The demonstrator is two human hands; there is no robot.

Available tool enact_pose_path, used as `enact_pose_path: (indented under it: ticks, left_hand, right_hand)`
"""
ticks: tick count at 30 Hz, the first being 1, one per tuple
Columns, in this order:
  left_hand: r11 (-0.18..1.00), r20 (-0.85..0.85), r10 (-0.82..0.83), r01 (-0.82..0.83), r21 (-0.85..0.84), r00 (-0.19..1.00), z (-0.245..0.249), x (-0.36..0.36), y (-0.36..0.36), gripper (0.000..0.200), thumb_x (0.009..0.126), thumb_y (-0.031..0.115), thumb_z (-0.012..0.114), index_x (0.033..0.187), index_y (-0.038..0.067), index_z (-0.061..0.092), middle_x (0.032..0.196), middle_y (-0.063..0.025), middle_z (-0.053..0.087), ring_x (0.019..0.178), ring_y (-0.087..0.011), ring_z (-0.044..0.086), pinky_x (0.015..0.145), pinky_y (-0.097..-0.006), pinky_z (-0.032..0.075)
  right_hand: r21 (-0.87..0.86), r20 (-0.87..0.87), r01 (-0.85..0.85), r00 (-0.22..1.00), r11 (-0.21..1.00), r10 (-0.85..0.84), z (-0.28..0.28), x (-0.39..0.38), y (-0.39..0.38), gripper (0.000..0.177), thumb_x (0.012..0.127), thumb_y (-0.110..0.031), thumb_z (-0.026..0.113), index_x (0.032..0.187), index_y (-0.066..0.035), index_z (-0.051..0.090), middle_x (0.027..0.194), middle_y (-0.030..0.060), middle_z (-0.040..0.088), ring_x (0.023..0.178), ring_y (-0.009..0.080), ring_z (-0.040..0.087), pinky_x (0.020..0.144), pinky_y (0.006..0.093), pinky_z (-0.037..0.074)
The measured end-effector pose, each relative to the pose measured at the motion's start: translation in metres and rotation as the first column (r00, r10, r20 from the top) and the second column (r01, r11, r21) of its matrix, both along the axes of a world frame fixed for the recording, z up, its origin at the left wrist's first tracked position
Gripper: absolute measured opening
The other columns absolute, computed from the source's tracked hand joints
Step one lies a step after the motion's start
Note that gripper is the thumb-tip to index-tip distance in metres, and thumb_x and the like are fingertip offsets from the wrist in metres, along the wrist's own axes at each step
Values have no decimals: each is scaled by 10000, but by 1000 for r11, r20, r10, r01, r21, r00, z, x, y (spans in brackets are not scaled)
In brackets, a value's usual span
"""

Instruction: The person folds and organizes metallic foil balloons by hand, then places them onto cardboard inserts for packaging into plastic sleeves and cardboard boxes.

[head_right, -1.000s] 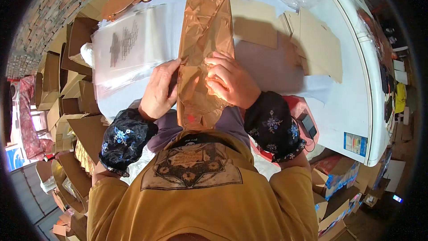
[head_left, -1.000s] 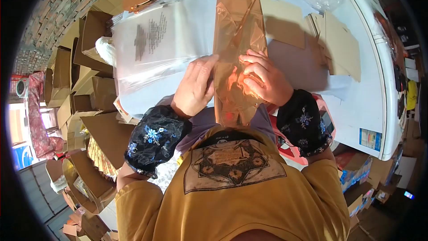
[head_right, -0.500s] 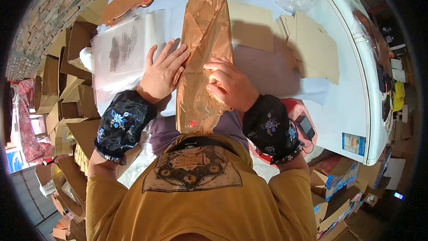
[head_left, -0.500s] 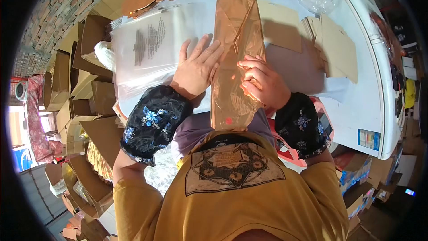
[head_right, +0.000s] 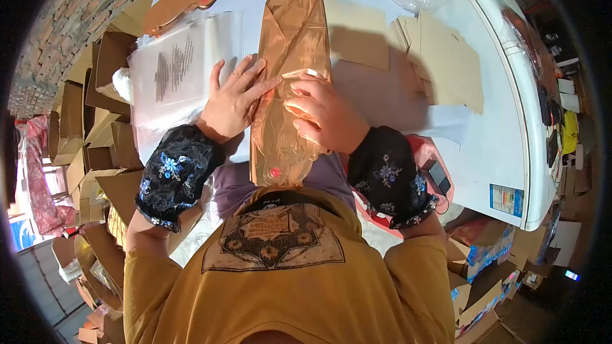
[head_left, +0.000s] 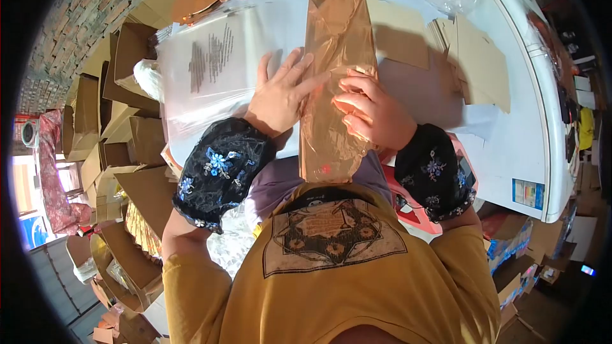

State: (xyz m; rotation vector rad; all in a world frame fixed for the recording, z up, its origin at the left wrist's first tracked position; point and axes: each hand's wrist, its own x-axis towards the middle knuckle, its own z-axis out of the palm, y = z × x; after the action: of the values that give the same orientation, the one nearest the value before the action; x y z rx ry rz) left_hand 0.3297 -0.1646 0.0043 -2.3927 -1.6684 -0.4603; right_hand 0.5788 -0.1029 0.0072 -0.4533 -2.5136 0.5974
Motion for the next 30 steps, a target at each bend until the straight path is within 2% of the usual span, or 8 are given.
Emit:
enact_pose_path:
  ticks: [9, 12, 16, 19, 22, 26, 29, 30]
  left_hand:
    - [998, 43, -23, 20, 64, 999, -8, 1, 2, 448, 897, 208, 634, 1332, 301, 590, 1411, -93, 529, 1370, -277, 431, 1117, -628, 184]
    - [1000, -13, -17, 17, -1, 1000, 0, -1, -1, 428, 963, 206, 560, 1382, 290, 553, 1486, -76, 468, 1419, -270, 383, 1138, -588, 196]
    - [951, 204, -231, 265, -159, 951, 37, -9, -22, 595, 845, 42, 522, 1438, 67, 479, 1558, -161, 365, 1470, -367, 279, 1174, -526, 234]
    - [839, 174, -361, 400, -370, 916, 47, -14, -57, 725, 758, 23, 555, 1470, 58, 424, 1544, -157, 382, 1489, -300, 269, 1204, -485, 227]
    - [860, 120, -327, 348, -374, 937, 36, -11, -78, 775, 758, 73, 596, 1503, 78, 382, 1542, -131, 394, 1489, -279, 274, 1211, -466, 224]
    - [951, 141, -267, 284, -125, 953, 12, 1, -79, 650, 747, 55, 624, 1391, 83, 539, 1411, -110, 536, 1357, -297, 464, 1148, -446, 355]
    - [971, 135, -234, 239, -22, 963, 8, 13, -76, 536, 764, 68, 635, 1299, 96, 626, 1296, -90, 617, 1260, -282, 549, 1060, -408, 463]
    - [974, 135, -224, 228, -10, 965, 8, 15, -76, 504, 766, 69, 629, 1269, 98, 646, 1269, -85, 631, 1237, -276, 565, 1032, -396, 487]
  right_hand:
    - [60, 146, -27, 989, 998, 18, 4, 8, -8, 448, 814, -230, 721, 1207, -44, 613, 1434, 148, 495, 1363, 350, 437, 1161, 485, 325]
    - [69, 181, -36, 983, 997, 23, 4, 9, -10, 461, 826, -249, 707, 1233, -55, 613, 1457, 134, 488, 1378, 341, 426, 1166, 481, 321]
    - [70, 187, -37, 982, 997, 24, 3, 11, -8, 454, 840, -254, 697, 1242, -60, 613, 1453, 131, 498, 1382, 341, 423, 1159, 490, 330]
    - [68, 179, -42, 983, 997, 29, 5, 10, -8, 444, 848, -251, 698, 1237, -56, 607, 1442, 138, 503, 1378, 344, 426, 1149, 501, 340]
    - [44, 177, -42, 984, 998, 33, 7, 9, -8, 445, 851, -241, 698, 1242, -53, 596, 1444, 136, 501, 1380, 347, 424, 1147, 502, 340]
    - [1, 154, -62, 986, 998, 61, 8, 9, -7, 431, 872, -221, 685, 1249, -40, 578, 1440, 158, 496, 1367, 362, 433, 1135, 491, 354]
    - [-366, -78, -156, 988, 918, 136, -4, 19, 8, 401, 901, -222, 667, 1240, -25, 578, 1432, 188, 492, 1348, 381, 448, 1115, 472, 377]
    - [-397, -106, -31, 994, 917, -12, -2, 25, 16, 404, 911, -227, 659, 1249, -22, 574, 1430, 202, 489, 1340, 384, 454, 1106, 467, 387]
